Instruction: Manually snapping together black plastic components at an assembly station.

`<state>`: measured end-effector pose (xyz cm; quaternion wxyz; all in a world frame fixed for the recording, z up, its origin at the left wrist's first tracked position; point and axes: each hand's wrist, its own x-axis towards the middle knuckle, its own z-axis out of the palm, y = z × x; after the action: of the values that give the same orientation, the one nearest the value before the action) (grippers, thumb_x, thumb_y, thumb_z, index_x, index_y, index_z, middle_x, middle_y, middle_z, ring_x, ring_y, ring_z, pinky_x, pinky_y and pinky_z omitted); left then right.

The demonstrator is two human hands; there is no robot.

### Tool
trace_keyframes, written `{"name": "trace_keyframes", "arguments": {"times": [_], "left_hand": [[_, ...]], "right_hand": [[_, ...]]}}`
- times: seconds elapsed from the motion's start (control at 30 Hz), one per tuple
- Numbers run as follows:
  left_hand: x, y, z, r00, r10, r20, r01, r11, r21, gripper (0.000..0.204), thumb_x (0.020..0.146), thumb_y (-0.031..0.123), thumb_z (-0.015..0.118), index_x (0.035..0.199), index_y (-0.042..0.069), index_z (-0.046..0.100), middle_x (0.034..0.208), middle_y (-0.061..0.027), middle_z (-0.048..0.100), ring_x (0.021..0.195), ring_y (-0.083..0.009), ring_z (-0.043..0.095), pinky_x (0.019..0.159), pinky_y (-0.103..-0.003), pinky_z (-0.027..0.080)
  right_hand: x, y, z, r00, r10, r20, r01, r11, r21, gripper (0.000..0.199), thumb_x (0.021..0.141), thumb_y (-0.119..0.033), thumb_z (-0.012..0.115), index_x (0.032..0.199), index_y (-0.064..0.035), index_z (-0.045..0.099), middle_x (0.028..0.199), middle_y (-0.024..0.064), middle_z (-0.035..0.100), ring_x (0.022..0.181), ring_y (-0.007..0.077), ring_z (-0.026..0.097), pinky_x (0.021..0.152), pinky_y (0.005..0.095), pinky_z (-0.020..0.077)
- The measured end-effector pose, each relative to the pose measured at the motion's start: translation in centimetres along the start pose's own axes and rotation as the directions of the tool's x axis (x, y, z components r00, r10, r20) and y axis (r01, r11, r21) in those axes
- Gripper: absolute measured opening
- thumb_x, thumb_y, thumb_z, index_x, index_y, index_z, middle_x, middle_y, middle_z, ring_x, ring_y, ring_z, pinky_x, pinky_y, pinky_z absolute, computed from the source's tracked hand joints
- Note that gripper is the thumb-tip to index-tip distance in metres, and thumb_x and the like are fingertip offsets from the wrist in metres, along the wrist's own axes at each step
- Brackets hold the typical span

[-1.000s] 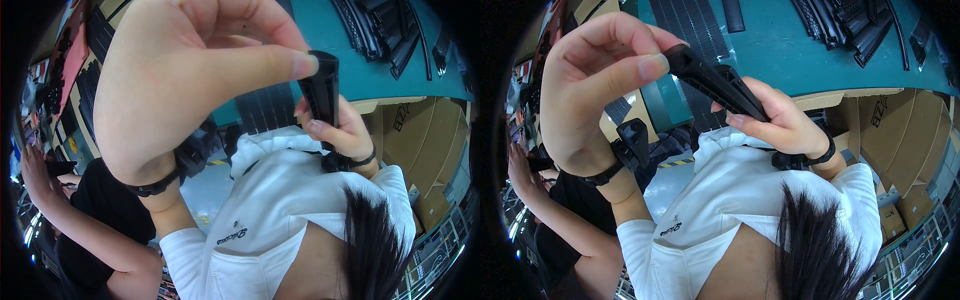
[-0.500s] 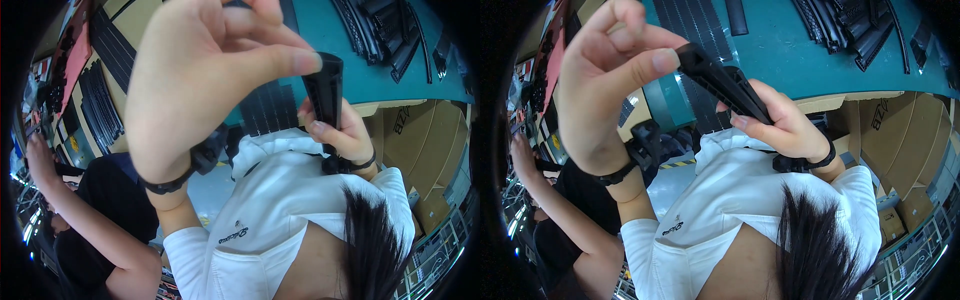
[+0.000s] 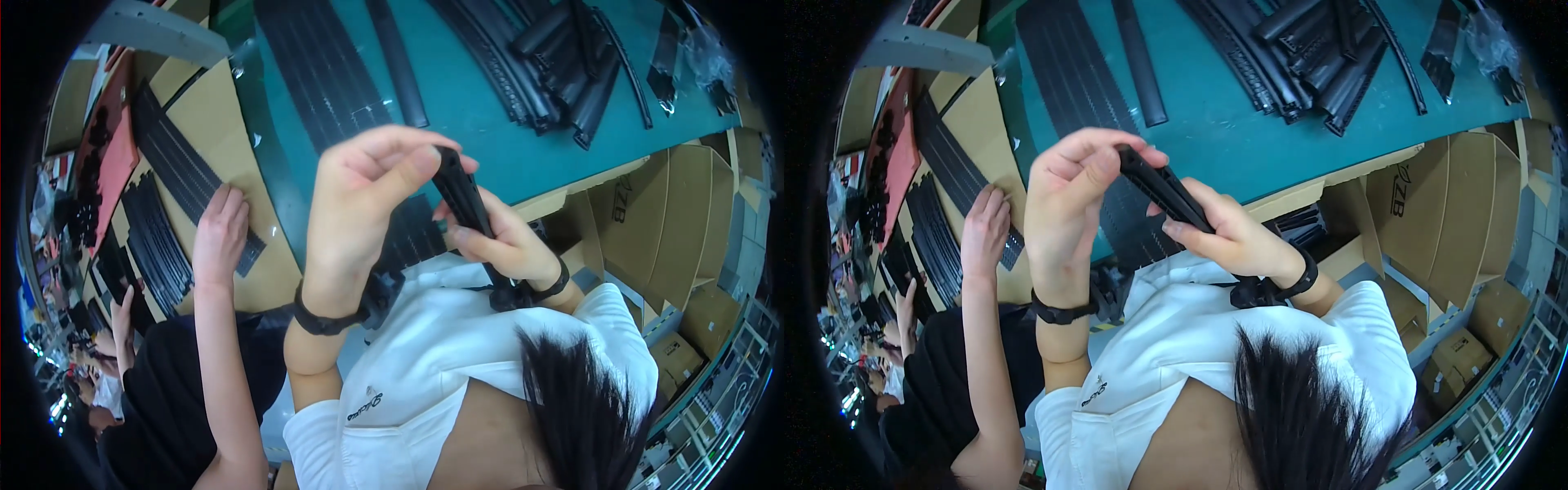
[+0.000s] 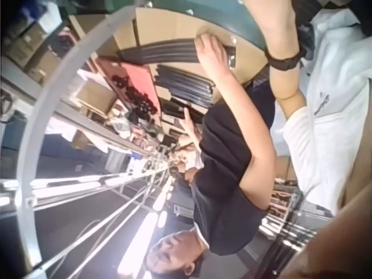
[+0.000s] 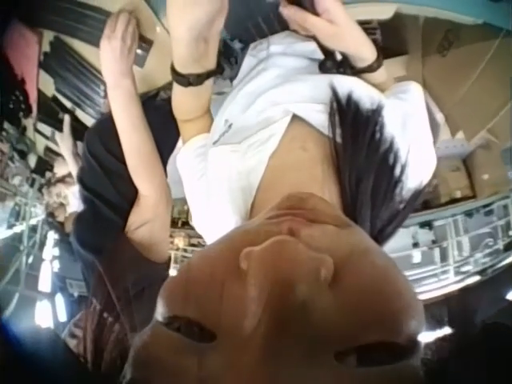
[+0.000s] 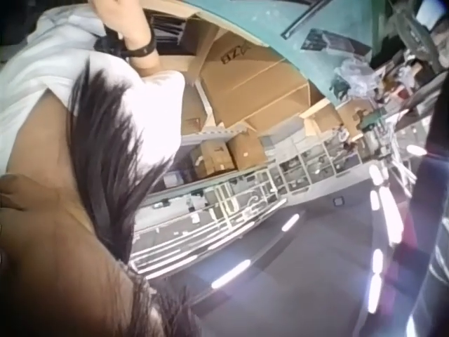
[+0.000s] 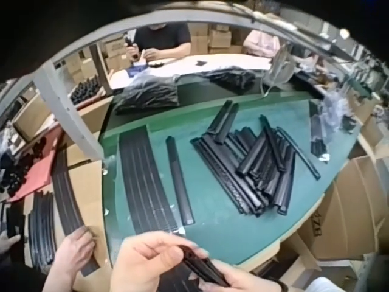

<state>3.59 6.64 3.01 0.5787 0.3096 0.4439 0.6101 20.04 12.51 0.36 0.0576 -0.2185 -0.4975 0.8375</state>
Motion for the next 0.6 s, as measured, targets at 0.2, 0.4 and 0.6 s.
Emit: {"name": "trace_keyframes", "arguments": {"times": [0.2, 0.4, 0.6], "left_hand": [[1.0, -0.8, 0.8, 0.999, -0.022, 0.041, 0.032, 0.964, -0.264, 0.033, 0.085, 0.021, 0.042, 0.103, -0.006, 0.046, 0.101, -0.0202, 0.052, 0.091, -0.0253, 0.053, 0.080, -0.033, 0.041], [-0.5, -1.5, -0.5, 0.992, 0.046, -0.118, -0.057, 0.994, -0.095, 0.031, 0.086, 0.019, 0.039, 0.104, -0.005, 0.046, 0.099, -0.0179, 0.053, 0.090, -0.0231, 0.053, 0.081, -0.033, 0.040], [-3.6, -2.5, -2.2, 0.946, 0.080, -0.315, -0.080, 0.997, 0.010, 0.024, 0.084, 0.017, 0.043, 0.096, -0.002, 0.053, 0.089, -0.0135, 0.058, 0.085, -0.0190, 0.055, 0.079, -0.029, 0.041]], "right_hand": [[-1.8, -1.7, -2.1, 0.981, -0.131, -0.144, 0.123, 0.990, -0.069, 0.022, 0.075, 0.000, 0.046, 0.097, 0.0018, 0.044, 0.069, -0.0009, 0.043, 0.053, 0.0048, 0.038, 0.047, 0.0165, 0.0290], [0.0, -11.7, -10.7, 0.806, -0.561, 0.190, 0.093, -0.198, -0.976, 0.028, 0.075, -0.007, 0.053, 0.103, -0.0019, 0.049, 0.083, 0.0061, 0.055, 0.075, 0.0136, 0.055, 0.065, 0.0218, 0.0436], [6.9, -11.9, -13.1, 0.988, -0.091, 0.126, 0.074, -0.435, -0.898, 0.029, 0.064, -0.008, 0.055, 0.092, -0.0028, 0.050, 0.082, 0.0142, 0.051, 0.074, 0.0305, 0.052, 0.065, 0.0364, 0.0420]]}}
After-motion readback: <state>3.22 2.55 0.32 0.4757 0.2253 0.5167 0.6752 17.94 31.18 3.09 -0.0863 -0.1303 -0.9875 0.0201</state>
